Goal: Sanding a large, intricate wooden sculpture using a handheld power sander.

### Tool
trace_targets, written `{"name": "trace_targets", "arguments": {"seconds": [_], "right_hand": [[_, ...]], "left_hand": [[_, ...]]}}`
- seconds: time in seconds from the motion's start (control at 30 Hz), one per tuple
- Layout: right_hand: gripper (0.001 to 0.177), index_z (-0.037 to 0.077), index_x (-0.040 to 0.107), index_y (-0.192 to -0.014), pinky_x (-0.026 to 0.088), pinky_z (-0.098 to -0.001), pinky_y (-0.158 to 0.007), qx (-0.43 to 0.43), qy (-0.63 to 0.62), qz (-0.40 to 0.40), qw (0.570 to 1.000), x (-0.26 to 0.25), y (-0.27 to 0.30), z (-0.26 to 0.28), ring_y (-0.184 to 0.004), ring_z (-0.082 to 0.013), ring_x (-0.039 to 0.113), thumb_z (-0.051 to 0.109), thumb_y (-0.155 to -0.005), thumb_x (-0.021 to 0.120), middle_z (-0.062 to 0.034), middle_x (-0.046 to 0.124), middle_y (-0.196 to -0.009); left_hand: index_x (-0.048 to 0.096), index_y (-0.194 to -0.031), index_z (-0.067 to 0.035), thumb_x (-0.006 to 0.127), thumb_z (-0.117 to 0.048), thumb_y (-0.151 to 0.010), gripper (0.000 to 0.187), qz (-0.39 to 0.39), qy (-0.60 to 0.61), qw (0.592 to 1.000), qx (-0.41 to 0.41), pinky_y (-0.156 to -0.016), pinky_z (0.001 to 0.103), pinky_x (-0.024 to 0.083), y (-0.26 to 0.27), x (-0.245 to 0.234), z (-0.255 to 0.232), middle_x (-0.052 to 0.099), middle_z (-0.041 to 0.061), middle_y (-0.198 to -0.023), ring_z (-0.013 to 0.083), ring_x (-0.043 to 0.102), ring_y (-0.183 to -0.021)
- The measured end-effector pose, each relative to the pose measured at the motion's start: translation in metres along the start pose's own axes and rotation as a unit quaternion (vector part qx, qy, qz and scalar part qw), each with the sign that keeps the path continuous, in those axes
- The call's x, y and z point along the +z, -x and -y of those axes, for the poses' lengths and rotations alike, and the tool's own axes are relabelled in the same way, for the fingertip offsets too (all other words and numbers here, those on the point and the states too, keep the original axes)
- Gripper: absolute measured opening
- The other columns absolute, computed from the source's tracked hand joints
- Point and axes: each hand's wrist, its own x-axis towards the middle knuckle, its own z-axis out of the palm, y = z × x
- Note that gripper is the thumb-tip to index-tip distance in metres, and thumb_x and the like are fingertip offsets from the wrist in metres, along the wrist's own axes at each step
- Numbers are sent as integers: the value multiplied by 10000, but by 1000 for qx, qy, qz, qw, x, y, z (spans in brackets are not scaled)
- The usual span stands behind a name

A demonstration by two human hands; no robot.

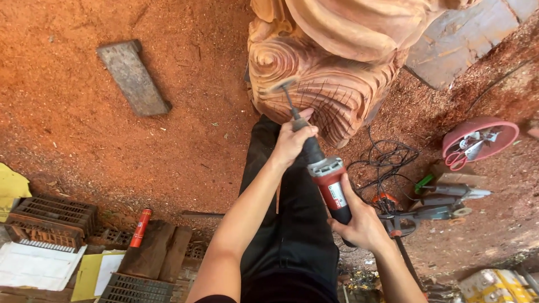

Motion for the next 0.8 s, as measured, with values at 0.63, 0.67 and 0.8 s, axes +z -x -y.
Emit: {"name": "trace_targets", "arguments": {"seconds": [0.63, 0.67, 0.8], "right_hand": [[1194, 252, 42, -1650, 498, -427, -919, -60, 14, -33, 998, 25, -6, -15, -1186, -396, 638, 325, -719, 785, -161, 543, -1476], [1188, 256, 109, -1657, 542, -468, -889, -36, -6, -51, 998, 26, -5, -12, -1166, -430, 655, 309, -705, 818, -220, 582, -1401], [1208, 259, -20, -1652, 505, -412, -887, -9, -23, -30, 999, 32, 1, -18, -1071, -401, 689, 337, -728, 755, -132, 576, -1449]], "left_hand": [[667, -1267, 62, 700, -151, -818, 498, 44, 27, 998, 40, -691, 296, 522, -5, -16, 17, 733, 109, -931, 138, 634, -684], [711, -1009, 36, 740, -177, -778, 316, 17, -7, 997, 69, -899, 388, 465, -9, -14, 27, 658, 165, -1185, 248, 591, -996], [744, -732, -46, 730, -235, -727, 189, -25, -94, 995, 31, -748, 330, 528, -1, 4, -1, 516, 179, -1534, 183, 695, -805]]}}
